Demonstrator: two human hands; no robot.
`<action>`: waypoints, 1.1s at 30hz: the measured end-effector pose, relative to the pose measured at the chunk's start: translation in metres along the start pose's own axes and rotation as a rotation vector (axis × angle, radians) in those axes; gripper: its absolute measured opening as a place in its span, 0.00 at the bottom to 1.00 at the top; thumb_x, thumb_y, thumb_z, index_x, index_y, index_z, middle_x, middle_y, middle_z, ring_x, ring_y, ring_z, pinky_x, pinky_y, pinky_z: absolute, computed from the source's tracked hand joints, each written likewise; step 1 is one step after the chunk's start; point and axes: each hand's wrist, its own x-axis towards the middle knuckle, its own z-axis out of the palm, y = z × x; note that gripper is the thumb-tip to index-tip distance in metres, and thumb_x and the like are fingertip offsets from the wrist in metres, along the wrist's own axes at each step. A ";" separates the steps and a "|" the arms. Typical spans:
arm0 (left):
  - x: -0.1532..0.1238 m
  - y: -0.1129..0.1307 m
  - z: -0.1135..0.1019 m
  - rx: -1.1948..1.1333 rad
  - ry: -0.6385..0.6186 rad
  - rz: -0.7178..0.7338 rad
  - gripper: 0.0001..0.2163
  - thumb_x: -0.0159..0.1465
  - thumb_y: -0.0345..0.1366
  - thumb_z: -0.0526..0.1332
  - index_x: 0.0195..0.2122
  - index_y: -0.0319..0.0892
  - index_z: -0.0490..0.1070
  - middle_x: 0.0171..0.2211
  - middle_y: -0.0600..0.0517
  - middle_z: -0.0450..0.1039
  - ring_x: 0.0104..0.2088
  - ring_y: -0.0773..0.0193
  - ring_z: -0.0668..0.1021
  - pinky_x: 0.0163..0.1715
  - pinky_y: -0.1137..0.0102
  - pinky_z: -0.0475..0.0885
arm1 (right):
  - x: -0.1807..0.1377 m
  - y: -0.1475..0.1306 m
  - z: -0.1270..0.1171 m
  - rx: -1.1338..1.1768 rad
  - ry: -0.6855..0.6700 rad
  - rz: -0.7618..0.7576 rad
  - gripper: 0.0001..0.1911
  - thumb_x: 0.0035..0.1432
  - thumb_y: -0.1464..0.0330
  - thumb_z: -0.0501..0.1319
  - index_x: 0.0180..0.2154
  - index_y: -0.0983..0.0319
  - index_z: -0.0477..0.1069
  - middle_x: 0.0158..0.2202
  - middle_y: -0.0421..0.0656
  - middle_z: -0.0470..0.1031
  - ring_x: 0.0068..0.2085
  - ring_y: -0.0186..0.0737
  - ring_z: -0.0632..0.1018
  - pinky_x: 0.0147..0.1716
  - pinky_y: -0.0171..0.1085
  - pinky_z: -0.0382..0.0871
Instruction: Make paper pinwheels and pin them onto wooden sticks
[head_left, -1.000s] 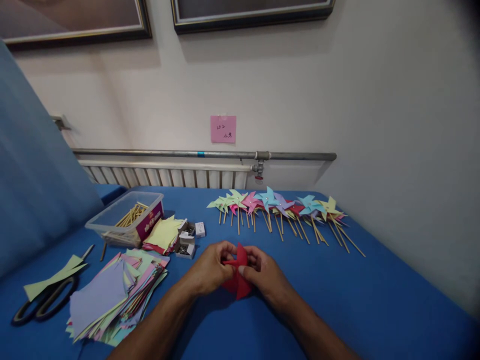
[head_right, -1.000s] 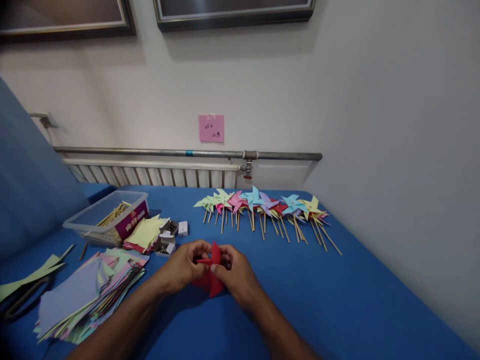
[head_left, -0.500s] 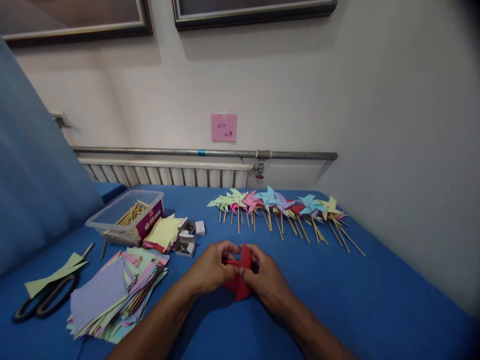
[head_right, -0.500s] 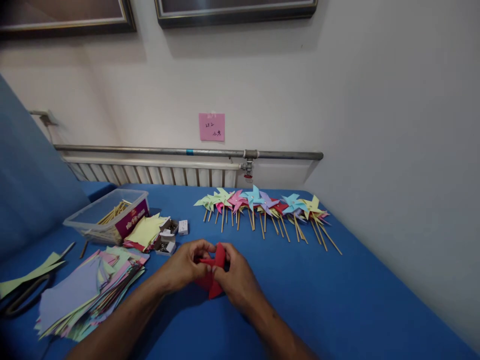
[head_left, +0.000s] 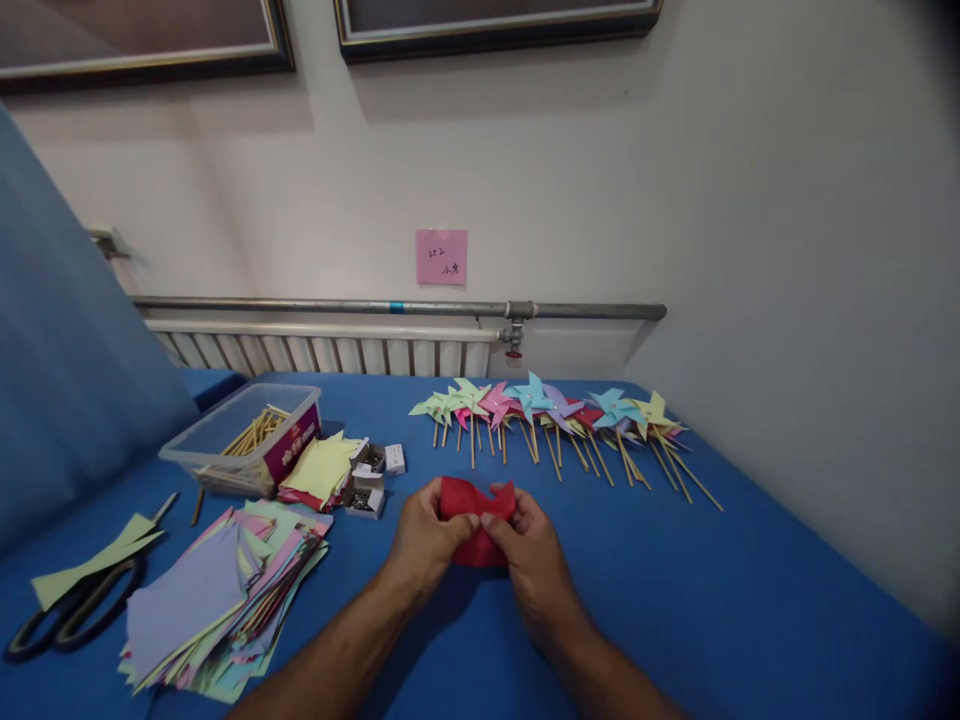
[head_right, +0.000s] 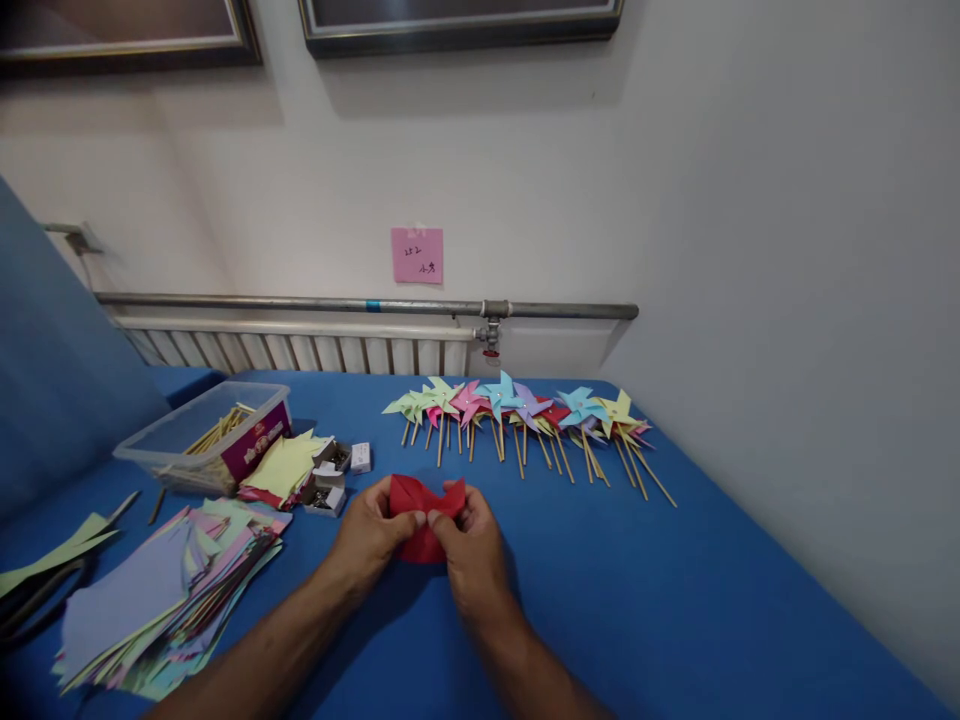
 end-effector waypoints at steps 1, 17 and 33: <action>0.000 0.000 0.000 0.006 0.005 -0.001 0.15 0.42 0.35 0.76 0.30 0.39 0.75 0.25 0.54 0.77 0.25 0.68 0.74 0.29 0.73 0.70 | 0.000 0.001 0.000 -0.006 -0.001 -0.001 0.26 0.42 0.63 0.76 0.45 0.57 0.74 0.33 0.37 0.82 0.33 0.43 0.80 0.36 0.39 0.74; 0.006 0.011 -0.018 0.077 -0.111 -0.021 0.12 0.44 0.32 0.70 0.31 0.40 0.72 0.24 0.57 0.73 0.23 0.71 0.70 0.26 0.75 0.66 | -0.017 -0.011 0.004 0.074 -0.239 0.179 0.24 0.46 0.56 0.79 0.41 0.60 0.77 0.37 0.42 0.83 0.41 0.47 0.81 0.45 0.42 0.73; 0.006 0.005 -0.018 0.136 -0.190 -0.004 0.10 0.46 0.32 0.68 0.31 0.41 0.72 0.25 0.57 0.75 0.25 0.69 0.73 0.27 0.74 0.69 | -0.007 0.008 -0.002 -0.016 -0.136 0.143 0.13 0.48 0.59 0.73 0.33 0.58 0.76 0.26 0.37 0.77 0.29 0.40 0.74 0.33 0.38 0.68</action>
